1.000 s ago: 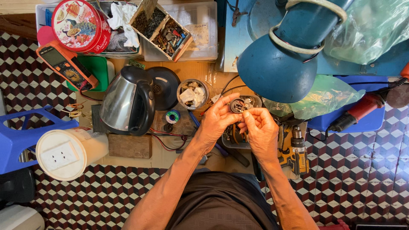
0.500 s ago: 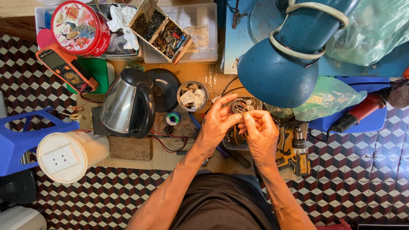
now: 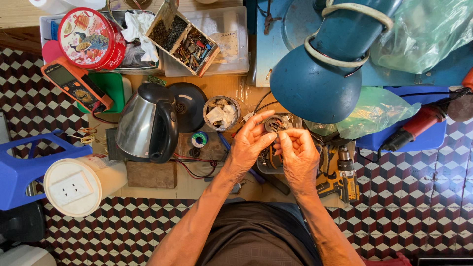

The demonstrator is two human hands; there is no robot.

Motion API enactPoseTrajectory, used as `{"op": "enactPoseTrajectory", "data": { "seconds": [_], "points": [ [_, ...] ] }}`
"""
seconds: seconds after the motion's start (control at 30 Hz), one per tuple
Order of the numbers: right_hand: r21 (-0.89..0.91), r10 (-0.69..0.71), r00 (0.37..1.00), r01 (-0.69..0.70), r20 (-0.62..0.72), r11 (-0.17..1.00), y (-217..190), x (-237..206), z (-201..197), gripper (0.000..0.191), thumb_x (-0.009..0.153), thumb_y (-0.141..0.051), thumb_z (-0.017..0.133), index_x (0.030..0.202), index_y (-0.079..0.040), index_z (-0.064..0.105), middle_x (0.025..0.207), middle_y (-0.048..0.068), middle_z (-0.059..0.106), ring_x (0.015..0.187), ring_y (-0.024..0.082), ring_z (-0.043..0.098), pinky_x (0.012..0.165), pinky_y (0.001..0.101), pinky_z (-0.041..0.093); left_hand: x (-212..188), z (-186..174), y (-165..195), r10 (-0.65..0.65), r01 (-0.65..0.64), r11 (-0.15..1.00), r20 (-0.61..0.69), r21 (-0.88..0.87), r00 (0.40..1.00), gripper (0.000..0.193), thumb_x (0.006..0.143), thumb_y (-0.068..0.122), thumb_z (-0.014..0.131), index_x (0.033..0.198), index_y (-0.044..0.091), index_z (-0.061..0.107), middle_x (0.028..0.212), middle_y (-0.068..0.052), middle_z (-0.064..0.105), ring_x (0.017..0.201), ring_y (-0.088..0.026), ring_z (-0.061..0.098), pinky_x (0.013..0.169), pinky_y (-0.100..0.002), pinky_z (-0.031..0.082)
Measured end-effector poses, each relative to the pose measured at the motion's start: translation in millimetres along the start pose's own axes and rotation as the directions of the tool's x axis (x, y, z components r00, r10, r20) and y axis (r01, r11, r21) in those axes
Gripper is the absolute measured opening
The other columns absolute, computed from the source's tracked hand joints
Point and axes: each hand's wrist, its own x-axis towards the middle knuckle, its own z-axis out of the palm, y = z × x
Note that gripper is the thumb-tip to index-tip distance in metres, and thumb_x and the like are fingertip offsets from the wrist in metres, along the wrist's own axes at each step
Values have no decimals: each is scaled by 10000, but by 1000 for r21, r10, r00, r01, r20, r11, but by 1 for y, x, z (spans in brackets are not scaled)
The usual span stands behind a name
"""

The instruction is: The person works on a small appliance component at a cluttered workbench, using pliers to manipulate a small part, cutting or filing it with a green-handled tool, then grinding its edge with an angle grinder. They repeatedly reposition the part and handle it by hand between tool passes.

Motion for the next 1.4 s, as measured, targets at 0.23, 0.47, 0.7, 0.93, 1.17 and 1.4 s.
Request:
{"op": "enactPoseTrajectory", "data": {
  "seconds": [0.23,0.47,0.7,0.93,1.17,1.4],
  "points": [
    [-26,-20,999,19,-29,999,3,-1,2,115,1025,-102,640,1074,-6,601,927,55,709,794,79,693,661,210,579,3,-1,-7,16,-15,998,10,-61,1000,523,1010,22,616,1502,13,441,1331,-131,652,1212,-159,620,1070,-308,510],
    [-18,12,999,-12,-31,1000,5,2,2,115,1021,-106,643,1062,-6,603,919,54,712,779,78,693,648,210,576,5,-4,-10,8,-8,999,-4,-39,1000,527,1006,20,622,1498,2,432,1315,-140,667,1193,-162,636,1065,-307,516],
    [-59,65,998,-66,-27,996,1,8,1,111,1007,-105,666,1028,-3,628,888,70,724,752,92,700,627,218,572,8,-4,-7,9,-10,998,-11,-63,1000,590,994,22,637,1534,13,400,1307,-144,670,1188,-155,638,1060,-295,516],
    [18,68,997,-69,33,997,-2,11,-3,125,1016,-117,638,1042,5,631,903,77,723,766,99,708,643,227,589,6,-1,1,-67,66,998,-51,-17,996,634,981,57,651,1563,41,402,1223,-132,708,1108,-145,660,1006,-288,530],
    [31,85,995,-86,47,996,-2,9,-3,149,1022,-128,628,1060,15,639,918,88,729,782,111,713,664,239,598,4,-3,0,-71,70,997,-40,-20,997,586,996,92,644,1539,20,437,1250,-119,706,1130,-142,660,1022,-286,528],
    [42,85,992,-89,94,995,-1,9,-5,155,1022,-120,627,1065,27,653,921,93,732,788,116,712,677,243,599,2,-8,-4,-55,54,998,-36,-25,998,569,1003,92,640,1530,0,445,1286,-112,687,1161,-133,634,1037,-284,514]
  ]
}}
